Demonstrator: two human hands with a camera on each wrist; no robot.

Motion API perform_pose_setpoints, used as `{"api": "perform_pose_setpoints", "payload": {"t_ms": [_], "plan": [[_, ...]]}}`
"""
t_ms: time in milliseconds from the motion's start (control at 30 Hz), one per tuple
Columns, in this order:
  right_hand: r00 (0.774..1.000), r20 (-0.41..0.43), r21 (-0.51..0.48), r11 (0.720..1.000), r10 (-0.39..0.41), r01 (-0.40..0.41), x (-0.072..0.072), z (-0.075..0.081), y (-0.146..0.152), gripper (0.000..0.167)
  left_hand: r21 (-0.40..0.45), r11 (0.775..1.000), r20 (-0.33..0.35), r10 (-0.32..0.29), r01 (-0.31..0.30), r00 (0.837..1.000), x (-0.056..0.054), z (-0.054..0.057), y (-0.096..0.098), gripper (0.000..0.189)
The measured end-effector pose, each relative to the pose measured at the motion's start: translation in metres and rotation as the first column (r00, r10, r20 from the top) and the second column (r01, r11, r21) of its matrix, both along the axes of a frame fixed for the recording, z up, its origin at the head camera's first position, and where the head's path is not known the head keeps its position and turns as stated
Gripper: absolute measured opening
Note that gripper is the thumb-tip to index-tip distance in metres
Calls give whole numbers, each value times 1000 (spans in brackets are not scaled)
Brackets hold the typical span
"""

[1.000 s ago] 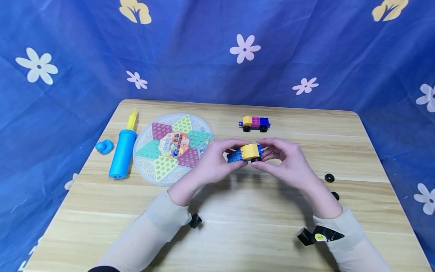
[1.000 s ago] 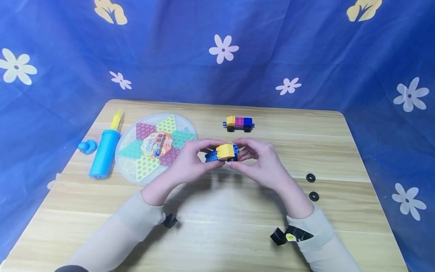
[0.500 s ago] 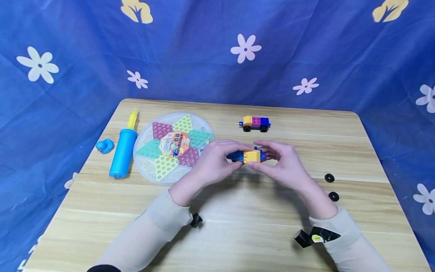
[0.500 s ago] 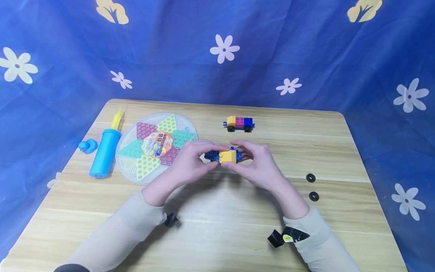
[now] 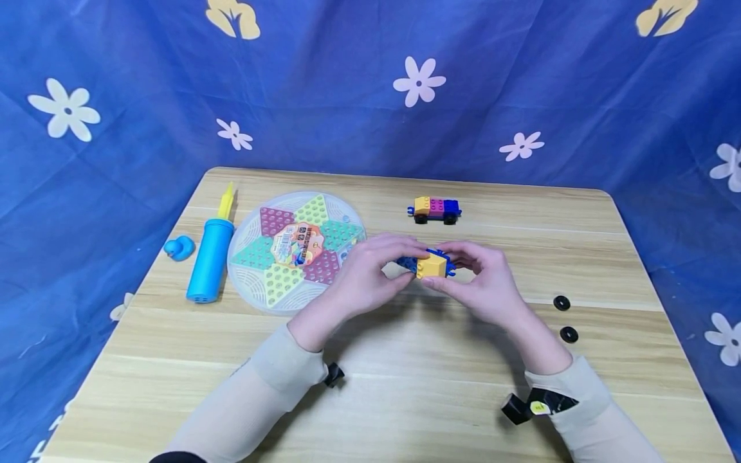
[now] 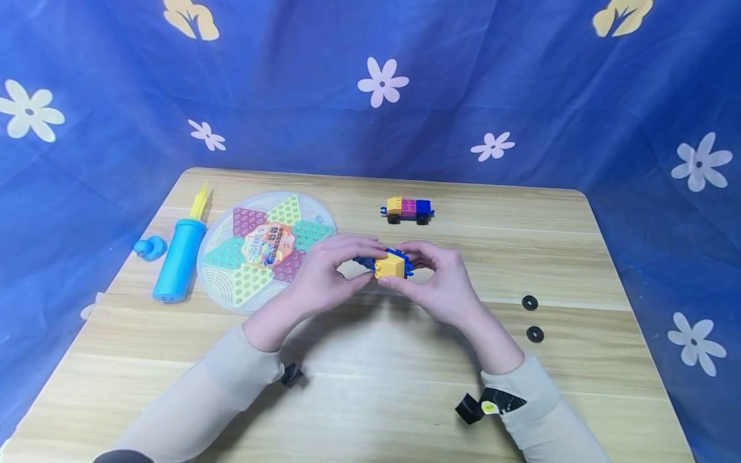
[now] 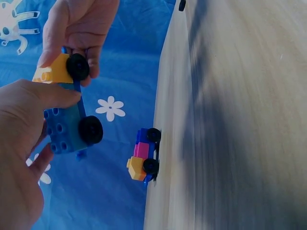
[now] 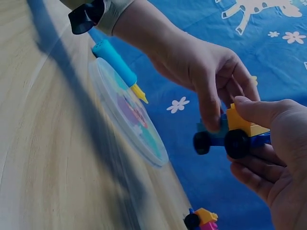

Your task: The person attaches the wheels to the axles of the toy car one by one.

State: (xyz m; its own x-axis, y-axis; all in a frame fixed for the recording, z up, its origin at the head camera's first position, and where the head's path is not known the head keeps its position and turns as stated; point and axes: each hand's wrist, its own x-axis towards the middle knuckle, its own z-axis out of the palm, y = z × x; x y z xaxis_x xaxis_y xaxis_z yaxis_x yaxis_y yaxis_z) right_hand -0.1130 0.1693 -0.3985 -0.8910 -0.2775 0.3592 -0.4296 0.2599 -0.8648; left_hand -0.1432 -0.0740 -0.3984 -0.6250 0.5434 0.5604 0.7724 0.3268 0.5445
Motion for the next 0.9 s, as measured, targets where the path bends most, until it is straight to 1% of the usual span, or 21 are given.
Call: {"api": "perform_pose_setpoints", "payload": {"t_ms": [67, 167, 233, 267, 300, 333, 367, 400, 433, 467, 533, 633, 667, 733, 767, 800, 833, 867, 900], "plan": [[999, -39, -22, 1000, -21, 20, 0, -3, 1, 47, 46, 999, 4, 16, -17, 1000, 0, 1, -1, 42], [995, -81, -42, 997, -61, 57, 0, -6, 2, 50, 122, 990, 56, 67, -74, 996, 0, 0, -3, 46], [991, -101, -49, 995, -87, 82, 0, -7, 3, 51, 178, 976, 126, 103, -125, 987, 0, 0, -3, 49], [989, -109, -50, 994, -98, 93, 0, -8, 3, 52, 209, 967, 174, 111, -147, 979, 0, -1, -3, 50], [987, -117, -52, 993, -109, 104, 0, -8, 3, 52, 240, 956, 228, 116, -171, 967, 0, -1, -2, 52], [985, -125, -54, 992, -119, 113, 0, -8, 3, 52, 263, 944, 285, 121, -199, 951, 0, -1, -2, 53], [983, -134, -58, 991, -127, 120, 0, -9, 3, 53, 290, 931, 348, 112, -221, 931, 0, -2, 0, 55], [980, -146, -62, 990, -134, 126, -1, -10, 2, 54, 311, 919, 411, 99, -242, 906, 1, -2, 1, 56], [977, -160, -66, 989, -141, 132, -1, -11, 2, 54, 325, 909, 470, 85, -262, 878, 1, -3, 3, 57], [973, -176, -70, 988, -147, 137, -2, -12, 1, 55, 329, 901, 527, 75, -285, 846, 2, -3, 5, 57], [964, -212, -73, 987, -159, 146, -2, -16, 0, 55, 337, 889, 620, 39, -311, 784, 4, -2, 10, 58], [949, -265, -75, 985, -173, 158, -3, -21, -2, 56, 372, 867, 719, -43, -332, 694, 7, -1, 19, 60], [944, -281, -73, 984, -175, 161, -3, -23, -2, 56, 381, 858, 742, -62, -344, 667, 7, 0, 22, 62], [932, -314, -63, 984, -179, 167, -3, -26, -4, 56, 408, 835, 775, -104, -368, 623, 9, 1, 27, 64], [927, -331, -60, 984, -177, 167, -3, -27, -5, 57, 410, 827, 786, -107, -383, 609, 9, 1, 29, 65], [922, -347, -55, 985, -173, 164, -3, -29, -6, 57, 411, 820, 792, -106, -398, 601, 9, 0, 31, 65], [918, -360, -50, 986, -168, 161, -3, -30, -7, 56, 409, 814, 796, -97, -413, 597, 9, 0, 33, 64], [914, -373, -44, 987, -161, 156, -3, -31, -9, 56, 408, 809, 797, -89, -423, 597, 9, 0, 34, 63], [911, -382, -40, 988, -153, 149, -3, -32, -10, 55, 408, 805, 795, -81, -431, 601, 9, -1, 35, 62]]}}
